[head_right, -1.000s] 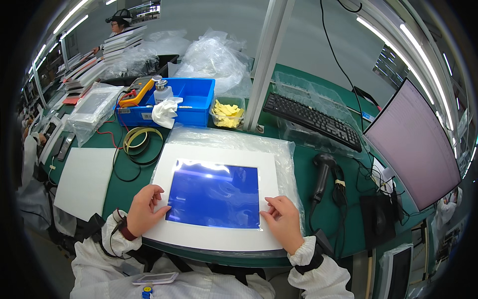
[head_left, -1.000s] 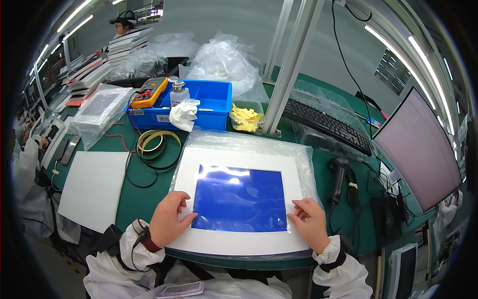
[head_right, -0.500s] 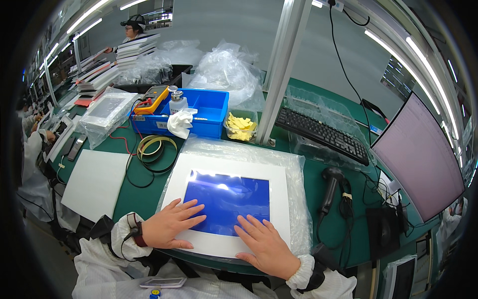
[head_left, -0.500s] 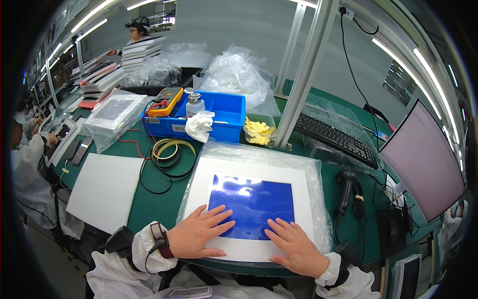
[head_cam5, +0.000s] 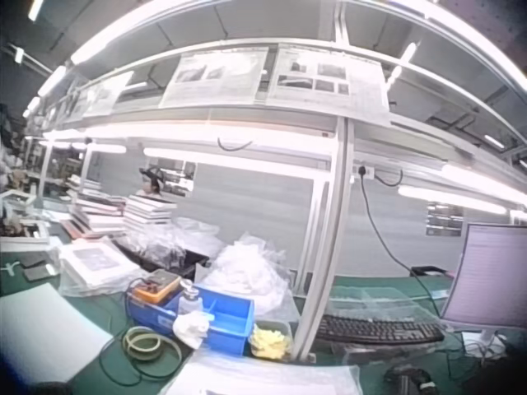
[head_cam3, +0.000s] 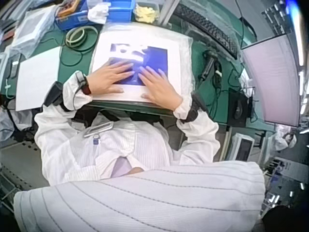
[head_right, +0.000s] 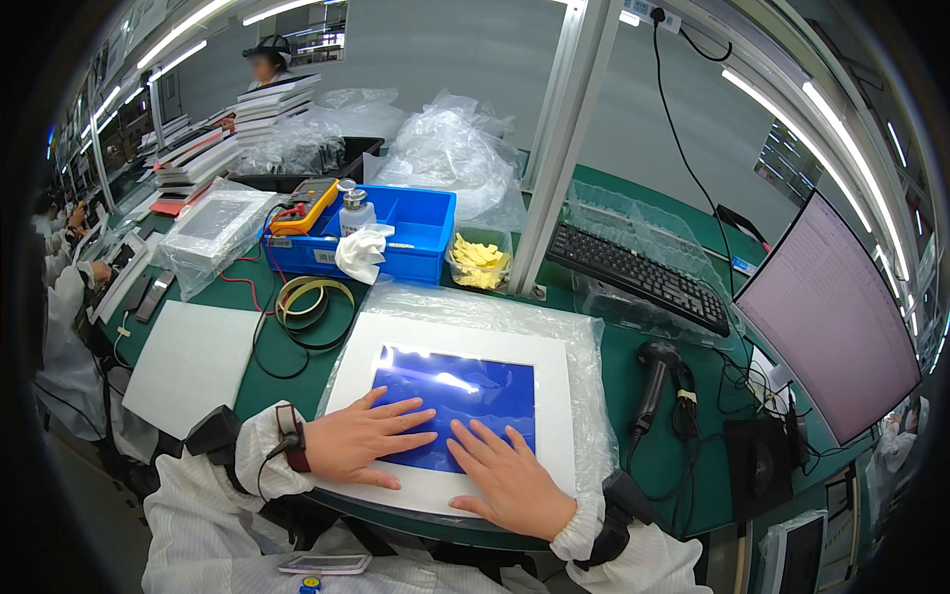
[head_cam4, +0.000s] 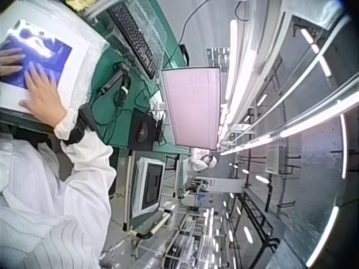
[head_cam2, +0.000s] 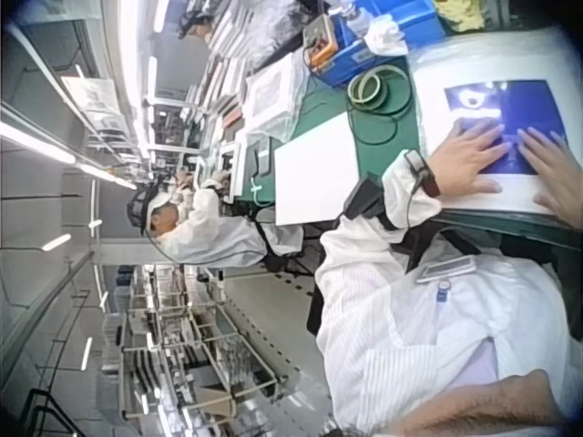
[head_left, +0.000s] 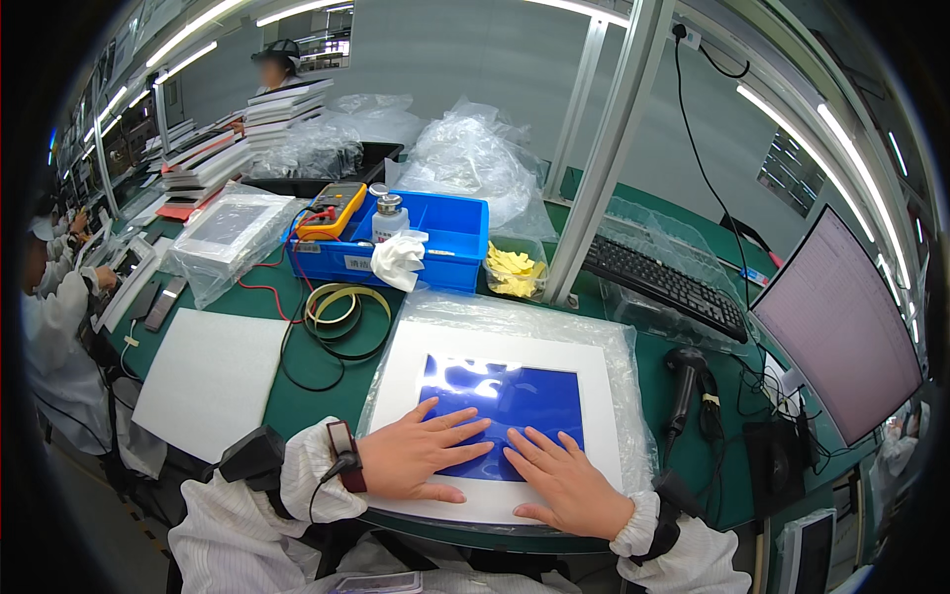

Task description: Peeling protective film from a display and connecting a circuit board to an electronic device assembly.

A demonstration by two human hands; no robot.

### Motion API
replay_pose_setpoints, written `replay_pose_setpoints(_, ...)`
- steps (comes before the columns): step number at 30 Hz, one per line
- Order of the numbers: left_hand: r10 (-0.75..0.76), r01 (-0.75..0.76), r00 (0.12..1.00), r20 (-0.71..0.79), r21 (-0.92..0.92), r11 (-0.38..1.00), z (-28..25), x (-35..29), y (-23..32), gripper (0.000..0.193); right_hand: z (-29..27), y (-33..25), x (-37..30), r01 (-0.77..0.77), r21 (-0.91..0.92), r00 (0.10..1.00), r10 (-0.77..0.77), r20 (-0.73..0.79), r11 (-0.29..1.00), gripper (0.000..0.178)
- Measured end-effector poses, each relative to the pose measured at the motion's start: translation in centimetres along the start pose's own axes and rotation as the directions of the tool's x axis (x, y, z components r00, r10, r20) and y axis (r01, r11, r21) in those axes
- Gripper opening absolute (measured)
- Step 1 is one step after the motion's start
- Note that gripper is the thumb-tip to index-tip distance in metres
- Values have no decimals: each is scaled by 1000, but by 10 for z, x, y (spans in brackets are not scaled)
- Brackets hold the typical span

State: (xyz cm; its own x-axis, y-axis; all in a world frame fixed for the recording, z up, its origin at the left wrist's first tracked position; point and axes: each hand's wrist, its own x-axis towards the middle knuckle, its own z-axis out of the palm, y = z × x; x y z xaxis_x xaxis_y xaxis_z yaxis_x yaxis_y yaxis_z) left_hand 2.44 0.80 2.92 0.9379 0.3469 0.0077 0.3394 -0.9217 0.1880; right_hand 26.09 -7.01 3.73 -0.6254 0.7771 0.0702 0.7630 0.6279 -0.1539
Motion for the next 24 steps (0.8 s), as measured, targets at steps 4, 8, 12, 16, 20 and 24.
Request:
replay_pose_setpoints(4,45,-45,999,13,-7,999,7,11,-11,69,7,12,10,-17,-39,1000,18,18,999,61)
replay_pose_setpoints(8,54,-52,998,-28,66,996,8,19,-26,66,8,26,17,-75,-37,994,78,79,996,63)
replay_pose_setpoints(12,-16,16,1000,-14,54,998,5,26,-42,69,6,44,17,-141,-53,989,143,35,989,61)
replay_pose_setpoints(16,-149,150,989,-10,92,985,-1,28,-58,69,5,67,14,-285,-81,958,285,-6,955,61)
replay_pose_setpoints(20,-165,170,984,-73,62,984,-4,25,-61,69,2,67,13,-277,-59,961,277,-18,959,60)
replay_pose_setpoints(24,-174,174,985,-16,101,980,-2,24,-64,68,1,75,12,-310,-56,951,310,-1,949,60)
